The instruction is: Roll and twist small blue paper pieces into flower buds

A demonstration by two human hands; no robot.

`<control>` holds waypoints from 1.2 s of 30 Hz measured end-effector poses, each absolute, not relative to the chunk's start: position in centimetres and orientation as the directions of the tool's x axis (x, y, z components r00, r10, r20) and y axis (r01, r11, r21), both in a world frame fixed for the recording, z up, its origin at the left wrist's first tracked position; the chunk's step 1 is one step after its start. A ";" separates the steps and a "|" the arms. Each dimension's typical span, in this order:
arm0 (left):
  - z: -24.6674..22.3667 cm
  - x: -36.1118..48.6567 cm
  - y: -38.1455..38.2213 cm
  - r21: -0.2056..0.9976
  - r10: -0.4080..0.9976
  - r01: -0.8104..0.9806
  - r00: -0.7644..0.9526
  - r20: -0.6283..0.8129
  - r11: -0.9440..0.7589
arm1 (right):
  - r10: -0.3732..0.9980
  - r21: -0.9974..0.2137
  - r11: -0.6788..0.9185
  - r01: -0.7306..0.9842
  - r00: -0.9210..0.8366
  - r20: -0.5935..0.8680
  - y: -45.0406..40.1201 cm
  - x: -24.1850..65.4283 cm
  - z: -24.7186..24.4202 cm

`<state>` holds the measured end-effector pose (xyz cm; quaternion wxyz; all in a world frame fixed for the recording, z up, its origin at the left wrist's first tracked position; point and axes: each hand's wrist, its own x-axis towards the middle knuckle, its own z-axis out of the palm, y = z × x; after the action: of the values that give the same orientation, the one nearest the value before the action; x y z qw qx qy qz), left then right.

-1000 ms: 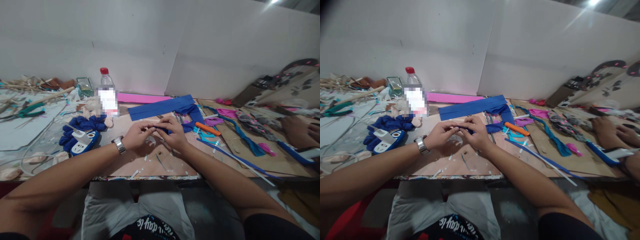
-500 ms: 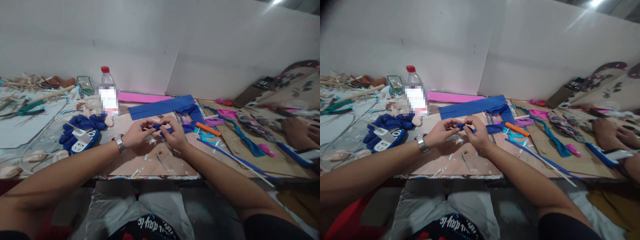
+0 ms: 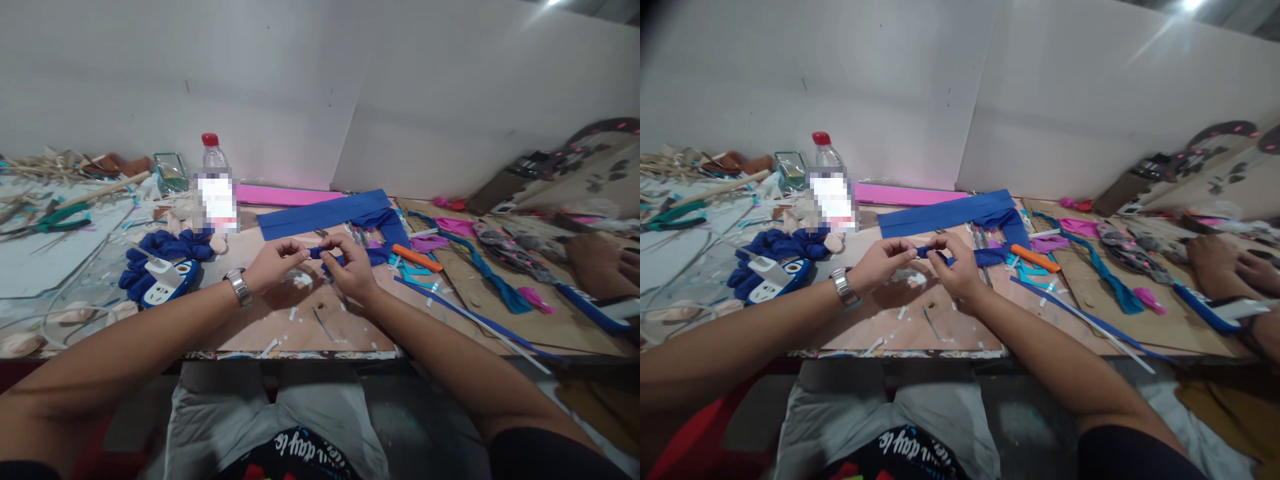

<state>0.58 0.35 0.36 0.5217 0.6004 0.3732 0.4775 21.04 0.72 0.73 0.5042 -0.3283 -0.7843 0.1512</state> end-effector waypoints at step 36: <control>-0.4 1.0 0.6 0.974 0.947 -0.222 0.304 0.104 -0.035 | 0.665 -0.536 0.736 0.413 -0.297 0.685 0.5 20.9 0.9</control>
<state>1.04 0.58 -0.39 0.6059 0.5339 0.3393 0.4823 20.92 0.48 0.90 0.4860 -0.3393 -0.7949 0.1297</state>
